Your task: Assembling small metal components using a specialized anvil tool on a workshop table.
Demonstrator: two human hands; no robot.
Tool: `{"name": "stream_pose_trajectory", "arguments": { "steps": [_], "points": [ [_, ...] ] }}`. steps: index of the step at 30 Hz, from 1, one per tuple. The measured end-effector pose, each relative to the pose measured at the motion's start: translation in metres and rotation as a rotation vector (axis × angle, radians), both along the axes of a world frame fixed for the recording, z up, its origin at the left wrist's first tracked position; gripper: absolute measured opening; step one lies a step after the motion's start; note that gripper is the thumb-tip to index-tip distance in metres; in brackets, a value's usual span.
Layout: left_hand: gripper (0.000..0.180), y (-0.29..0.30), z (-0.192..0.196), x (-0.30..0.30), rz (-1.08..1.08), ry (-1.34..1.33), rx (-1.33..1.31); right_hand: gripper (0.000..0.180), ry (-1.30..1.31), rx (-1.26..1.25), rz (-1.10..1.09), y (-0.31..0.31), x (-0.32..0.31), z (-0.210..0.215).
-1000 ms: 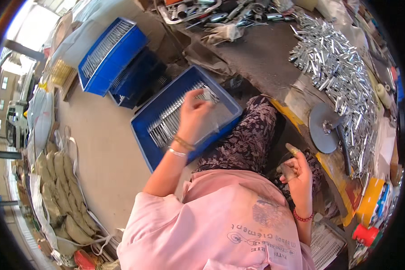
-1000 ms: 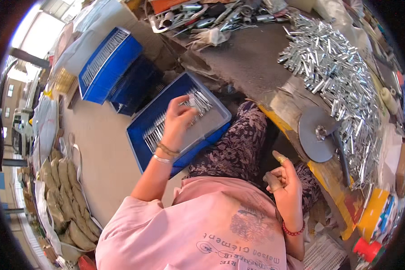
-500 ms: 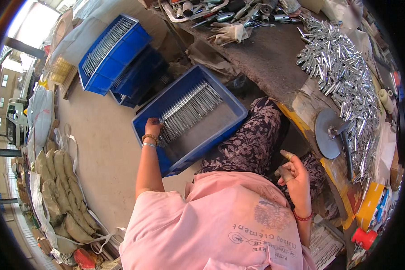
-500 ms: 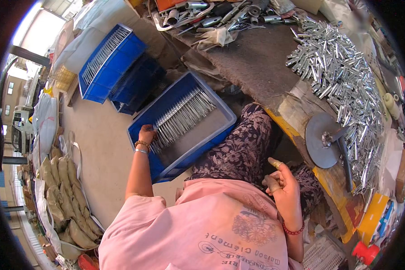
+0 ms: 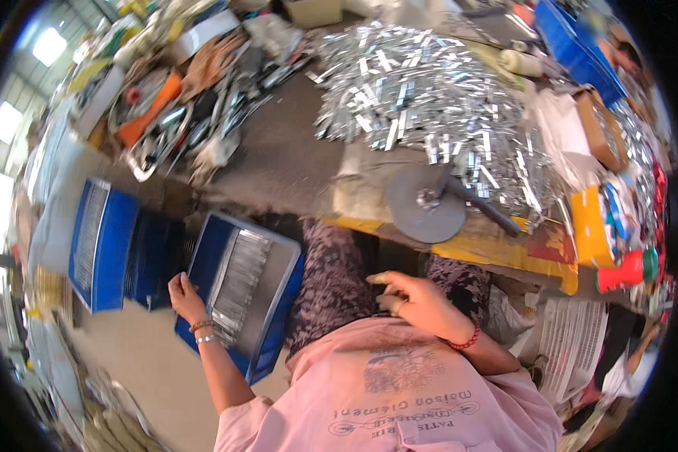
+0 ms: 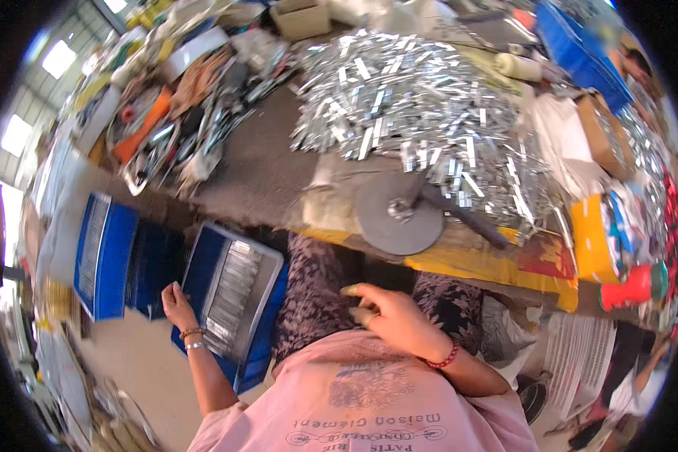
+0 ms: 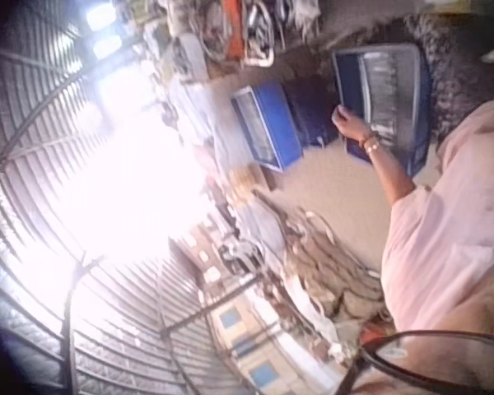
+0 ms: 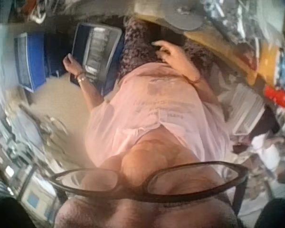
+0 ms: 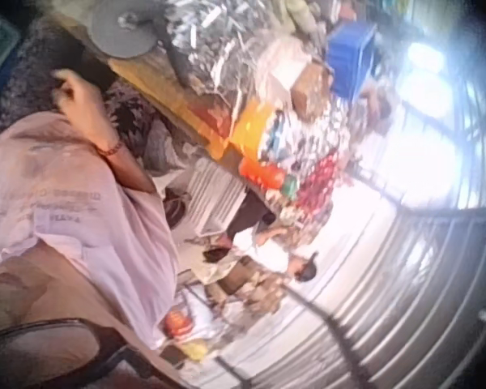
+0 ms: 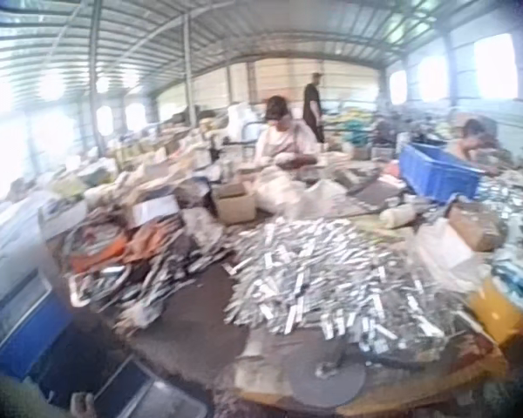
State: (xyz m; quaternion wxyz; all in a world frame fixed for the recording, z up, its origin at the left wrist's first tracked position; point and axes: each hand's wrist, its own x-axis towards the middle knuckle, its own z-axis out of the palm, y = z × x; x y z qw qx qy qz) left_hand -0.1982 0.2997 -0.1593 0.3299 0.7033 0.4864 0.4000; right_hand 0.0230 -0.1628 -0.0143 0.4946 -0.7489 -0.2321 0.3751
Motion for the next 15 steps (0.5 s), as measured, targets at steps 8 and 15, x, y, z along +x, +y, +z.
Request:
{"name": "stream_pose_trajectory", "arguments": {
  "steps": [8,15],
  "points": [
    [0.011,-0.162,0.187,0.236,-0.893,-0.137,0.201,0.035,-0.148,0.070,-0.018,-0.008,0.003,0.007],
    [0.027,-0.230,0.182,0.349,-1.110,0.091,0.522,0.029,-0.266,0.206,-0.185,-0.034,0.010,0.039]
  ]
}}
